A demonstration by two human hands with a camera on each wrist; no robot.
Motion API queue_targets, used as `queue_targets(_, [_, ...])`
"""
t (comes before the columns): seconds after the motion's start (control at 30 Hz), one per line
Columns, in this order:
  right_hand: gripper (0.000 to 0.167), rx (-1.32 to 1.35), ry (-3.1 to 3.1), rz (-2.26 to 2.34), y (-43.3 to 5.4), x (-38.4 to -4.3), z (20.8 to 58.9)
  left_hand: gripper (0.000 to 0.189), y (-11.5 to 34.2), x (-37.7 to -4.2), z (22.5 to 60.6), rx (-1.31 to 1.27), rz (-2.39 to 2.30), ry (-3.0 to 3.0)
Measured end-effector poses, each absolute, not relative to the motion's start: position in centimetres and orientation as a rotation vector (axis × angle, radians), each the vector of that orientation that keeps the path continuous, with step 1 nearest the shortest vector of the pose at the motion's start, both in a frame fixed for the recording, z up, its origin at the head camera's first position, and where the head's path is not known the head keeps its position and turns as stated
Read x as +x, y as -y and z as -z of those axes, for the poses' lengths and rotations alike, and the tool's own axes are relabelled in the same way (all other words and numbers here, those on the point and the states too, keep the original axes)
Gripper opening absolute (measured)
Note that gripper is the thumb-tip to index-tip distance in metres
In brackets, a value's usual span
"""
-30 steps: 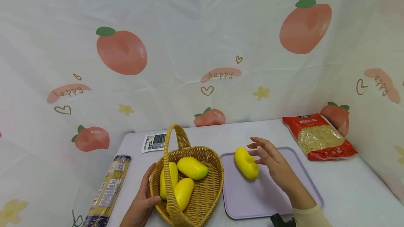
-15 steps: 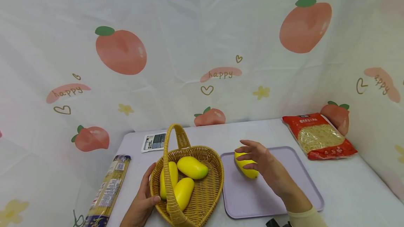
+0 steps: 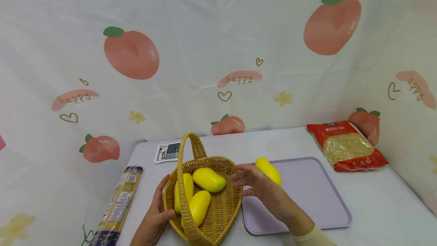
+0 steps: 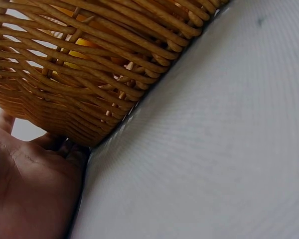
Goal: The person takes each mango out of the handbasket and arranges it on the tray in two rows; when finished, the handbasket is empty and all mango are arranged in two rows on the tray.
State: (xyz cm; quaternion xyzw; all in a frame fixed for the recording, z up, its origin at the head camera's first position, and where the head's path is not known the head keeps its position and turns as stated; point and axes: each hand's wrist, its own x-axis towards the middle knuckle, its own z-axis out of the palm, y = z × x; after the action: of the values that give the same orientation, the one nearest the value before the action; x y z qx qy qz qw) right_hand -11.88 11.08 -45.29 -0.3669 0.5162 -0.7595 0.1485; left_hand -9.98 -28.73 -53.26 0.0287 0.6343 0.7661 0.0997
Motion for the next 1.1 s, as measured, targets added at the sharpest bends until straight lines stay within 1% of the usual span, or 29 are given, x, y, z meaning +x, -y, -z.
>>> queue_targets(0.2, [0.066,-1.061,-1.403,2.133,-9.2,-11.8,45.2,0.106,28.7,-10.1,53.2,0.129,-2.283,-1.855])
queue_targets(0.53, [0.072,-0.905,-1.522,1.958,-5.1,-13.1,45.5,0.107,28.6,-9.9,52.8,0.103,-2.258,-1.889])
queue_targets(0.73, [0.071,-0.885,-1.623,1.881,-2.9,-14.2,45.7,0.108,28.7,-10.0,53.1,0.116,-2.265,-1.866])
queue_targets(0.97, [0.059,-0.913,-1.771,1.753,-1.5,-14.7,45.9,0.105,28.7,-9.9,53.1,0.155,-2.276,-1.840])
queue_targets(1.1, [0.056,-0.945,-1.833,1.610,-1.0,-14.7,46.3,0.106,28.6,-9.8,52.9,0.167,-2.282,-1.840])
